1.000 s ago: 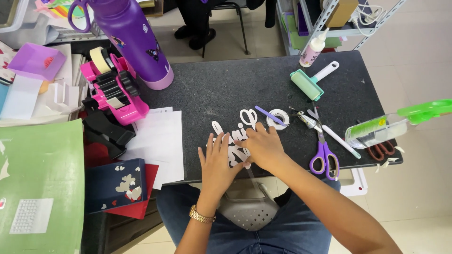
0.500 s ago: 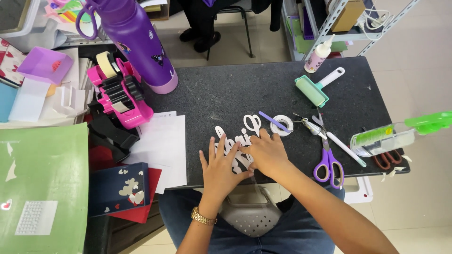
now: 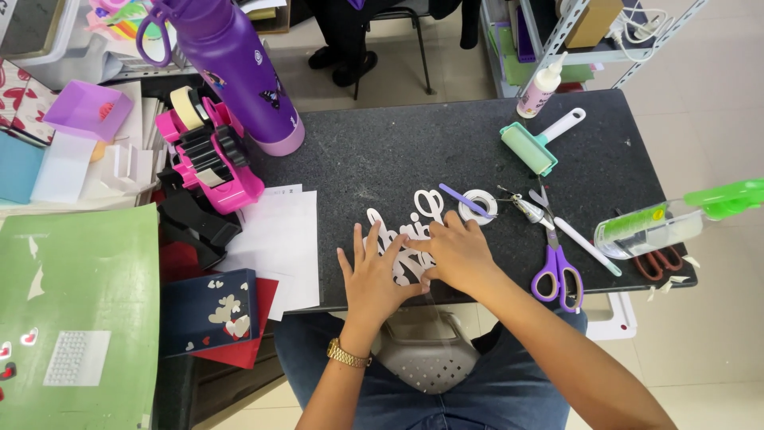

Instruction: Assembling a decorative cake topper by aligning a gold glitter cutout with a white backing and applying adhesive.

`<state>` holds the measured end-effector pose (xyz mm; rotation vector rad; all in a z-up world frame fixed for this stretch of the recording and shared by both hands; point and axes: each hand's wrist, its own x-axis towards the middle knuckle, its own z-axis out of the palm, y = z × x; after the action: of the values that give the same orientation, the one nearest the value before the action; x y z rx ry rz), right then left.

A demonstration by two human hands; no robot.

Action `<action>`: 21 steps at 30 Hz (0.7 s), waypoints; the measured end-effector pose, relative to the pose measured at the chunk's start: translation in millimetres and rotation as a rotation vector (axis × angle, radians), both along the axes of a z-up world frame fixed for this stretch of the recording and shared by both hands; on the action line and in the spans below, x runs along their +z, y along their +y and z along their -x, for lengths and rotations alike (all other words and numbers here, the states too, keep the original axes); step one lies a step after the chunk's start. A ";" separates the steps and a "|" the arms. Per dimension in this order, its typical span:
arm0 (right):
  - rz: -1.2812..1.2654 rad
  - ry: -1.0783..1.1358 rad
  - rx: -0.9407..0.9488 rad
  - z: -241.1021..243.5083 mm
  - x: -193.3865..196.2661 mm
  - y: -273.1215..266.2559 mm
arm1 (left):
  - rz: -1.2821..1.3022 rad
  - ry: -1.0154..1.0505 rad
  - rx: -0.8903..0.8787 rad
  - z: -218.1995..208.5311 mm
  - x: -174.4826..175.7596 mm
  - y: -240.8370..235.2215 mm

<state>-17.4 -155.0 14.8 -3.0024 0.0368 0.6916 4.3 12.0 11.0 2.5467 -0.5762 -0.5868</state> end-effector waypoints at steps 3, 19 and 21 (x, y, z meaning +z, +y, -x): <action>-0.093 -0.074 -0.002 6.6 3.3 -8.9 | 0.020 0.020 0.000 0.3 -2.6 1.6; -0.066 -0.375 0.467 41.5 -33.1 -19.4 | 0.066 0.070 0.004 0.3 -2.4 4.2; -0.056 -0.390 0.486 39.3 -34.8 -16.9 | 0.065 0.074 0.004 0.7 -2.2 5.6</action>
<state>-56.7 -171.9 -20.0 -3.0444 -0.7310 0.1076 3.6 17.6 8.8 2.4538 -0.5550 -0.6478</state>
